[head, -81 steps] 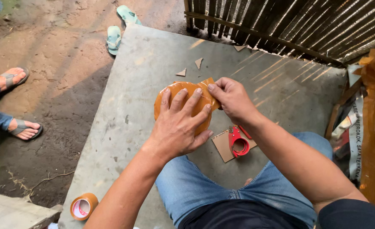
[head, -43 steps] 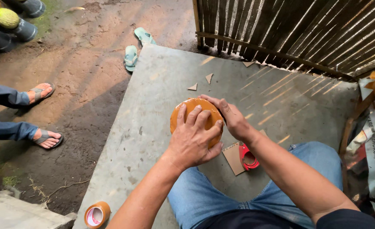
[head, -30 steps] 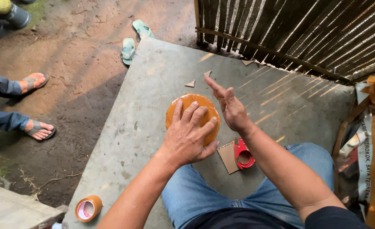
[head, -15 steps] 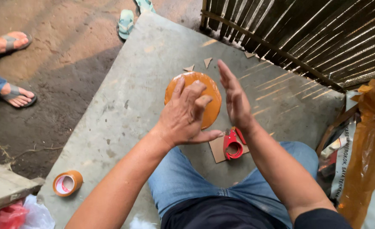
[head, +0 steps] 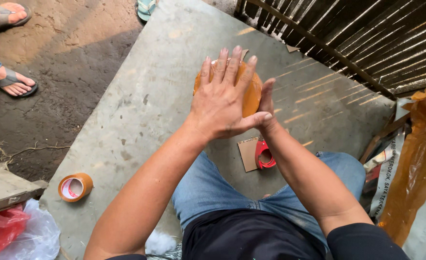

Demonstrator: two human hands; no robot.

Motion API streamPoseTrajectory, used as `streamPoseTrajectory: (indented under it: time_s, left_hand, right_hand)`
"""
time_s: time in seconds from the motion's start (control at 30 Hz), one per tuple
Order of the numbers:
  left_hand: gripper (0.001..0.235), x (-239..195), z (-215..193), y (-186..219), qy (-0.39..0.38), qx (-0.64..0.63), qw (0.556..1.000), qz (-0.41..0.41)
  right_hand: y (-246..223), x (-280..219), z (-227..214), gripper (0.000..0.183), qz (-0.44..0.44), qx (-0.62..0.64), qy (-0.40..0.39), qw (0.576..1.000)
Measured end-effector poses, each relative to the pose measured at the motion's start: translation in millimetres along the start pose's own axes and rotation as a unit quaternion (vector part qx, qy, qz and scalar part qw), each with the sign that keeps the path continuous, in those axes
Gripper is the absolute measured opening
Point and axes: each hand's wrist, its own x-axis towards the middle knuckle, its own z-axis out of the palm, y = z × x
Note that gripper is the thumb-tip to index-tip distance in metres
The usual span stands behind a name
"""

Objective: The person assembles a cylindrical cardboard container by applying orange tape to the rim and sides. They cut a circular cardboard piece with a utility knife and attach it to the container opening, securing it with multiple strips of tape.

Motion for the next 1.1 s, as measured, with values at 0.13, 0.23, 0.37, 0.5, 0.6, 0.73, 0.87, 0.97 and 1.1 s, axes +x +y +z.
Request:
streamPoseTrajectory:
  time_s: [0.13, 0.23, 0.37, 0.5, 0.6, 0.73, 0.87, 0.97, 1.1]
  left_hand:
    - [0.082, 10, 0, -6, -0.049, -0.026, 0.995, -0.077]
    - [0.054, 30, -1, -20, -0.074, -0.094, 0.983, -0.137]
    - [0.046, 36, 9, -23, -0.077, -0.101, 0.968, -0.218]
    - [0.05, 50, 9, -36, -0.123, -0.145, 0.942, -0.275]
    - [0.049, 45, 3, -61, -0.213, -0.439, 0.817, -0.308]
    - [0.043, 14, -1, -75, -0.014, -0.741, 0.637, -0.213]
    - [0.053, -38, 4, -68, 0.125, -0.799, 0.563, -0.169]
    - [0.06, -62, 4, -55, 0.17, -0.726, 0.654, -0.129]
    - [0.065, -76, 5, -43, 0.13, -0.668, 0.712, -0.173]
  right_hand:
    - [9, -13, -5, 0.103, -0.04, -0.235, 0.056, 0.97]
    - [-11, -12, 9, 0.097, -0.1, -0.25, 0.056, 0.962]
    - [-14, -19, 46, 0.082, -0.203, -0.308, 0.037, 0.929]
    - [-13, -15, 69, 0.065, -0.208, -0.322, 0.067, 0.921]
    - [-10, -25, 63, 0.068, -0.153, -0.331, 0.099, 0.926]
    - [8, -27, 43, 0.073, -0.149, -0.247, 0.083, 0.954]
    - [36, -29, 13, 0.077, -0.109, -0.206, 0.101, 0.967]
    - [55, -35, -10, 0.073, -0.061, -0.223, 0.107, 0.967]
    - [65, -31, -36, 0.07, 0.09, 0.18, 0.094, 0.975]
